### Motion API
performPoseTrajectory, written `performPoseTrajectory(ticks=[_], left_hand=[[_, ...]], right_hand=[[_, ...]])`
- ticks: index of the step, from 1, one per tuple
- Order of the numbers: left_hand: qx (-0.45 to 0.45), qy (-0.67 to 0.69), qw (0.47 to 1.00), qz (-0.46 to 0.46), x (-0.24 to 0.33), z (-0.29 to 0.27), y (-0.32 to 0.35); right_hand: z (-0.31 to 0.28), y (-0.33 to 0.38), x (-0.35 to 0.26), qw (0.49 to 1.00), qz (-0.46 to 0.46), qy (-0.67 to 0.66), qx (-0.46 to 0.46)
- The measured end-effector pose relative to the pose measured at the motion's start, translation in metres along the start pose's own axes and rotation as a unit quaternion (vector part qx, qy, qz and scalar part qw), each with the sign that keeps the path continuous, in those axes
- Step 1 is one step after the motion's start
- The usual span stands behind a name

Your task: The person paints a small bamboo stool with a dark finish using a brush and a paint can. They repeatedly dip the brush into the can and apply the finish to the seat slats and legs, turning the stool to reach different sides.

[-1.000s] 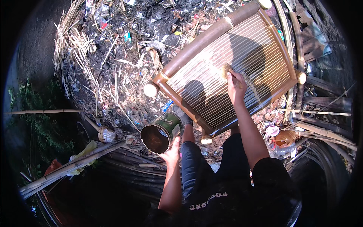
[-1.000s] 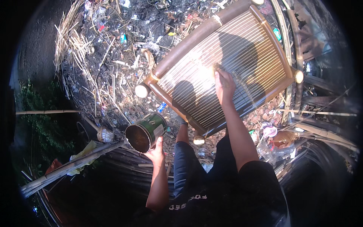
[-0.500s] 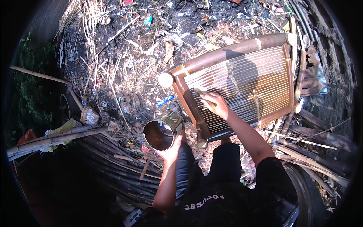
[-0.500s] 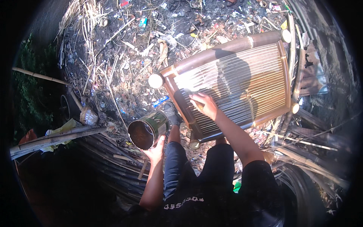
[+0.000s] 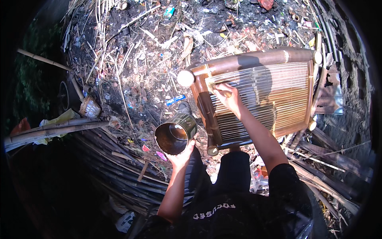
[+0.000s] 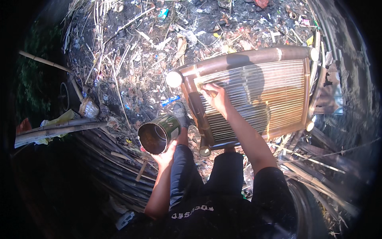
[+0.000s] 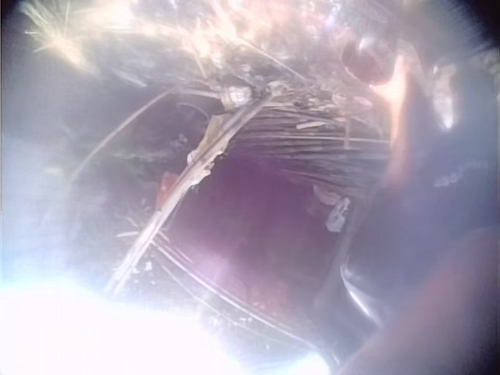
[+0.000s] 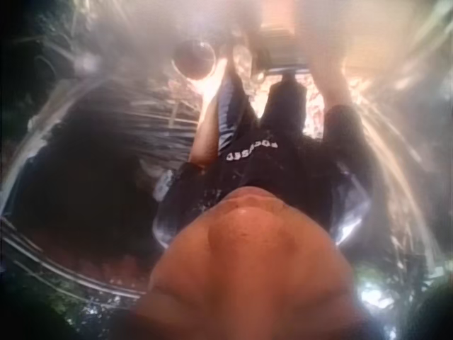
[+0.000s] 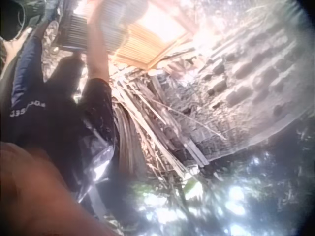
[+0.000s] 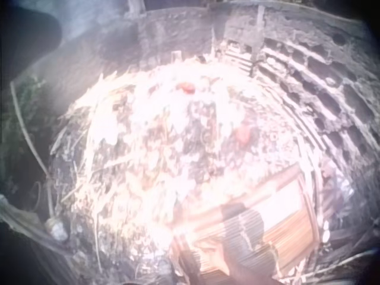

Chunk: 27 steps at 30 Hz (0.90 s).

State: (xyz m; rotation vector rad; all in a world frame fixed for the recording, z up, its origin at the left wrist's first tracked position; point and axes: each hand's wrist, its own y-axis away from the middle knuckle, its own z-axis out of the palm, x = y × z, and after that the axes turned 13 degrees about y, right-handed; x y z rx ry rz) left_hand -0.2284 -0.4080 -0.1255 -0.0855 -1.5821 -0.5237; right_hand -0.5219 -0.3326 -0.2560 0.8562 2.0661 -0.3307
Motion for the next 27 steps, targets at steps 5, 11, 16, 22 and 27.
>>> performPoseTrajectory(ticks=[5, 11, 16, 22, 27], left_hand=[[0.01, -0.028, 0.999, 0.023, 0.007, -0.007, -0.006], [-0.001, 0.004, 1.0, -0.023, 0.0, -0.008, -0.017], [0.011, -0.028, 0.996, 0.081, 0.013, 0.008, -0.015], [-0.014, -0.054, 0.995, 0.079, 0.001, 0.024, -0.018], [-0.027, -0.066, 0.995, 0.065, 0.001, 0.041, -0.016]], right_hand=[[-0.057, 0.046, 0.047, 0.967, 0.091, 0.041, 0.236], [0.015, 0.127, 0.027, 0.996, 0.047, 0.048, 0.063], [-0.055, 0.083, 0.068, 0.978, 0.079, 0.105, 0.162], [-0.226, 0.046, 0.198, 0.822, 0.242, 0.21, 0.47], [-0.136, 0.031, 0.099, 0.982, 0.086, 0.092, 0.142]])
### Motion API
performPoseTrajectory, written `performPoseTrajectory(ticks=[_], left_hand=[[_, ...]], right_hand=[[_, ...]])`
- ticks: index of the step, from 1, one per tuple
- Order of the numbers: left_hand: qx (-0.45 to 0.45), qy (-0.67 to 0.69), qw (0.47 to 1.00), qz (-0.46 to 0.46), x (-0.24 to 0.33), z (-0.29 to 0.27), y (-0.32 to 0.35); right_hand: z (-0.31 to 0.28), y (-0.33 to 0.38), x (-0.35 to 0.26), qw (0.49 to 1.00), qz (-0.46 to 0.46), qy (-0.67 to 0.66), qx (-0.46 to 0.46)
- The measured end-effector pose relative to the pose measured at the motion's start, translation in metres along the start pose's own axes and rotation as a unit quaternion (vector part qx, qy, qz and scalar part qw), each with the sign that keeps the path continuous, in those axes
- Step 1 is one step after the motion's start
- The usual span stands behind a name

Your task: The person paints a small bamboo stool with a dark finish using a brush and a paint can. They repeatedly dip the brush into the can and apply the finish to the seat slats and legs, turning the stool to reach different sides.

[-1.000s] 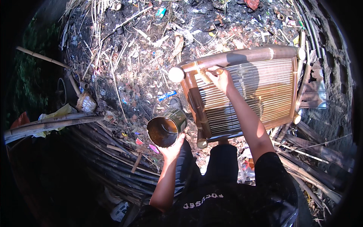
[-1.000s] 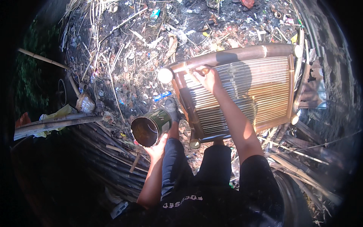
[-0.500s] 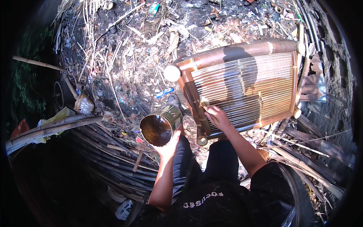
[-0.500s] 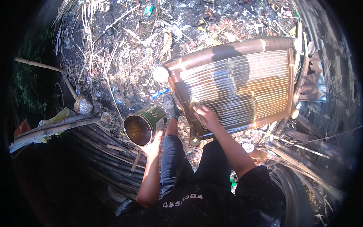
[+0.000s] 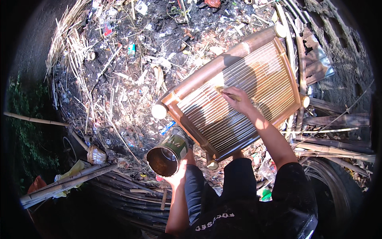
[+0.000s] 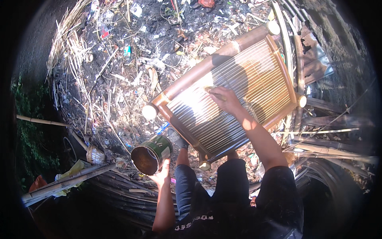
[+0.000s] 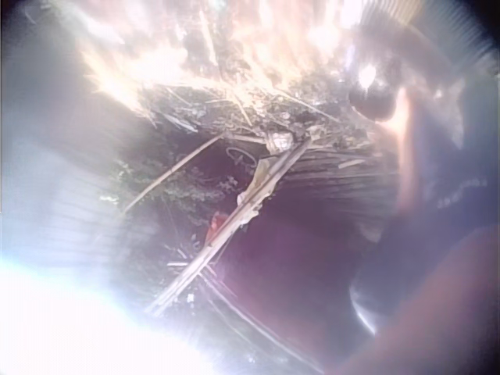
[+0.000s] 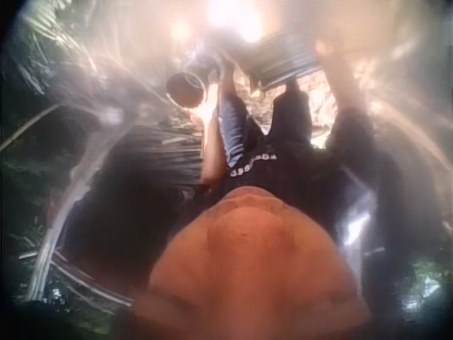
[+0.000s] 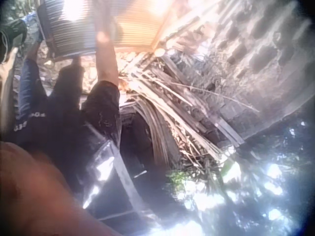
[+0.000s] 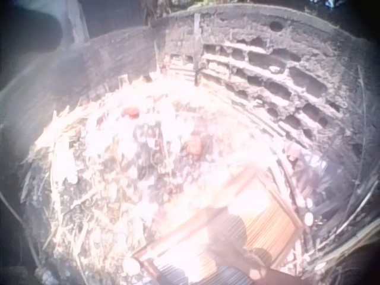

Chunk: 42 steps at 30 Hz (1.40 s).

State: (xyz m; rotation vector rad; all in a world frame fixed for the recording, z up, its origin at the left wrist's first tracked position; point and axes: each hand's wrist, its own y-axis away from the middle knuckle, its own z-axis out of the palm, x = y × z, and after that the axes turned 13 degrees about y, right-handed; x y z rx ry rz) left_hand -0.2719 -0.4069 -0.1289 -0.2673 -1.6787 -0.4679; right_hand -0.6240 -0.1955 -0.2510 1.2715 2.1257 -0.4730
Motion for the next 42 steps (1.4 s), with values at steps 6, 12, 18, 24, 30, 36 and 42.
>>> performPoseTrajectory(ticks=[6, 12, 18, 24, 30, 36, 42], left_hand=[[-0.035, -0.016, 0.999, -0.013, 0.001, 0.021, 0.01], [-0.058, -0.055, 0.996, -0.032, 0.0, 0.05, 0.038], [-0.078, -0.079, 0.993, -0.029, -0.007, 0.075, 0.048], [-0.094, -0.092, 0.991, -0.023, -0.009, 0.09, 0.052], [-0.087, -0.108, 0.99, -0.019, -0.01, 0.084, 0.054], [-0.101, -0.117, 0.988, -0.014, -0.011, 0.081, 0.053], [-0.084, -0.12, 0.989, -0.013, -0.007, 0.069, 0.04]], right_hand=[[-0.117, -0.054, 0.138, 0.975, 0.122, 0.021, 0.184], [-0.136, -0.001, 0.189, 0.984, 0.169, 0.046, 0.025], [-0.137, 0.002, 0.204, 0.959, 0.163, 0.063, 0.223], [-0.148, -0.01, 0.189, 0.974, 0.202, -0.042, 0.096], [-0.131, -0.065, 0.129, 0.998, 0.039, 0.019, 0.042], [-0.179, -0.13, 0.202, 0.959, 0.066, 0.09, 0.26], [-0.195, -0.1, 0.164, 0.948, 0.164, 0.274, 0.012]])
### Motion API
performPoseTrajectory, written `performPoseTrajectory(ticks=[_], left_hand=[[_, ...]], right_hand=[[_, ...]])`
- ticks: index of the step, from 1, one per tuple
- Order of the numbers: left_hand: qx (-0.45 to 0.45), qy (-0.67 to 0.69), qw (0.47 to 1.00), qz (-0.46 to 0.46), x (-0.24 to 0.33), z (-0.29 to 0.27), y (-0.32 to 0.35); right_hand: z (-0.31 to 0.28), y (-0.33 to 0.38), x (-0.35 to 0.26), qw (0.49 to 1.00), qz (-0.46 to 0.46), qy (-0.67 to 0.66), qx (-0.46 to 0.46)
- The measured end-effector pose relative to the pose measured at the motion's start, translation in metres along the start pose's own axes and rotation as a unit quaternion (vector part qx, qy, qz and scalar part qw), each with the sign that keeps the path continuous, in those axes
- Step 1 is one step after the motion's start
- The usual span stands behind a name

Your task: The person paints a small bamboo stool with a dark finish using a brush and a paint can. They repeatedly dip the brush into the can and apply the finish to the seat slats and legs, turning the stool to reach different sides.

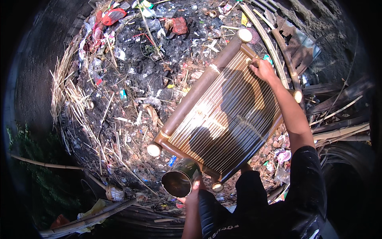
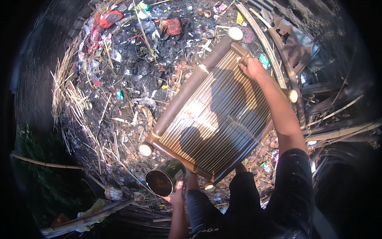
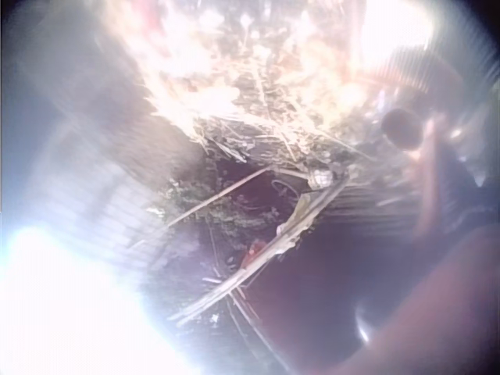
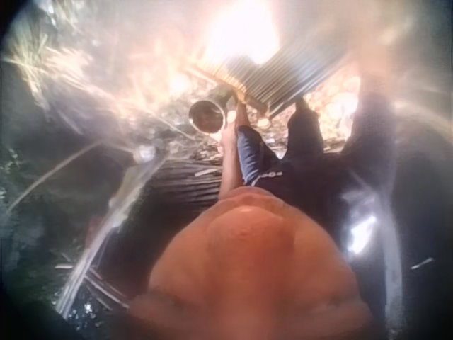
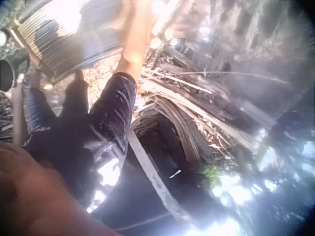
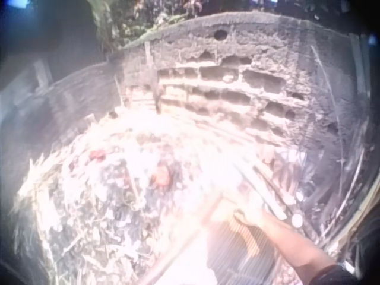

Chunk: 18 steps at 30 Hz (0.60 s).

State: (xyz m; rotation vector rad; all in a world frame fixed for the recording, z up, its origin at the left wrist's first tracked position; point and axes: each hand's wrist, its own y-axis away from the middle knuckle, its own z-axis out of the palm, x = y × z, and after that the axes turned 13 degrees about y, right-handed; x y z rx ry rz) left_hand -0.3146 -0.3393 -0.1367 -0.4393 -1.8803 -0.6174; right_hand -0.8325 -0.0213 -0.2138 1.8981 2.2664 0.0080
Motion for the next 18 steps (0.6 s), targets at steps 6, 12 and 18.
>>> performPoseTrajectory(ticks=[6, 12, 18], left_hand=[[0.01, 0.023, 0.999, -0.027, 0.002, -0.003, -0.006], [0.005, 0.069, 0.996, -0.052, 0.021, -0.006, -0.015], [0.03, 0.078, 0.994, -0.064, 0.031, -0.017, -0.019]], right_hand=[[0.034, -0.004, -0.093, 0.977, -0.044, -0.206, -0.022], [0.055, -0.03, -0.033, 0.846, 0.235, -0.433, 0.205], [0.094, 0.104, -0.164, 0.919, 0.03, -0.392, -0.045]])
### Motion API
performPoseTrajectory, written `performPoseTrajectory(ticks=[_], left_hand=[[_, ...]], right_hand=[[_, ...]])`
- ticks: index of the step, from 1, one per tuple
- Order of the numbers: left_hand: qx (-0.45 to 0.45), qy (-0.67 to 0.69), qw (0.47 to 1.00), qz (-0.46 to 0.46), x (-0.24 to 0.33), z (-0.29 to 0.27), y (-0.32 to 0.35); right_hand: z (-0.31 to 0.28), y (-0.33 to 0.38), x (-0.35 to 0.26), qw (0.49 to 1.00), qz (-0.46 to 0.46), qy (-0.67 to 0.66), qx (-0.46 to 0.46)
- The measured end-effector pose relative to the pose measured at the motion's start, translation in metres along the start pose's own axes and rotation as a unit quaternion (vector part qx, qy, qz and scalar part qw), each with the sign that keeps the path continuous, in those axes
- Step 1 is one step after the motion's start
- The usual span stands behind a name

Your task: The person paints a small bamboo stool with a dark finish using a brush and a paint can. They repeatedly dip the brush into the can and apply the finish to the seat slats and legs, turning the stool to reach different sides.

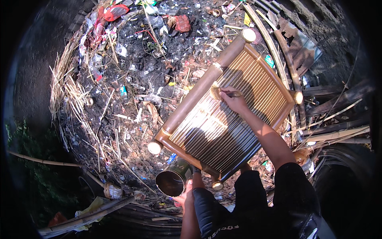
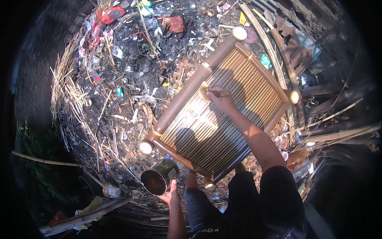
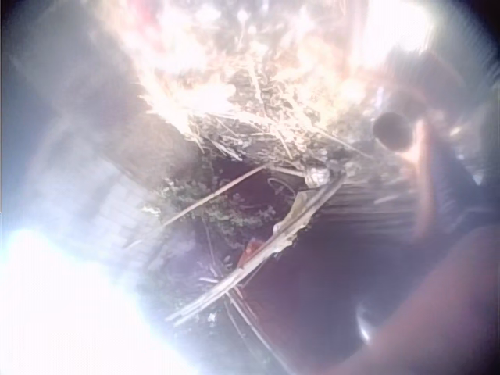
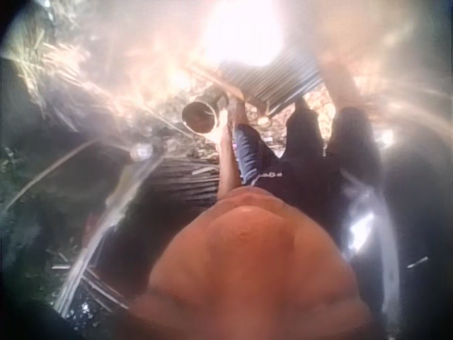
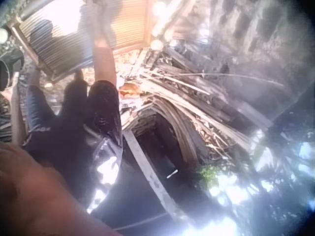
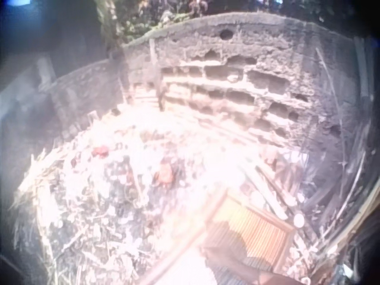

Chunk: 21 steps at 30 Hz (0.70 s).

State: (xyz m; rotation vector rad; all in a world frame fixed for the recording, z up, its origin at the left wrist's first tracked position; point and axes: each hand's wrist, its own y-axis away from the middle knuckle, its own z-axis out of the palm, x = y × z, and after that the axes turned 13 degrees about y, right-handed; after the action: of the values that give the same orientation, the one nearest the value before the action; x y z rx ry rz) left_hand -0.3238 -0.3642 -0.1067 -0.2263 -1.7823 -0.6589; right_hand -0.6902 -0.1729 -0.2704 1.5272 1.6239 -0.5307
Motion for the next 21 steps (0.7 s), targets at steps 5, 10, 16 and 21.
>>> performPoseTrajectory(ticks=[5, 10, 16, 21], left_hand=[[-0.027, 0.009, 0.999, 0.017, 0.0, 0.001, -0.001], [-0.025, 0.019, 0.999, 0.019, 0.009, -0.009, 0.006], [-0.085, -0.011, 0.991, 0.103, -0.005, -0.028, 0.007], [-0.112, 0.041, 0.982, 0.143, 0.032, -0.025, 0.019]], right_hand=[[-0.05, -0.033, 0.015, 0.993, 0.02, 0.008, 0.116], [-0.024, -0.011, 0.002, 0.956, 0.012, 0.044, 0.289], [0.131, 0.17, -0.039, 0.963, -0.186, -0.077, -0.18], [0.048, 0.161, 0.033, 0.998, -0.044, 0.043, 0.019]])
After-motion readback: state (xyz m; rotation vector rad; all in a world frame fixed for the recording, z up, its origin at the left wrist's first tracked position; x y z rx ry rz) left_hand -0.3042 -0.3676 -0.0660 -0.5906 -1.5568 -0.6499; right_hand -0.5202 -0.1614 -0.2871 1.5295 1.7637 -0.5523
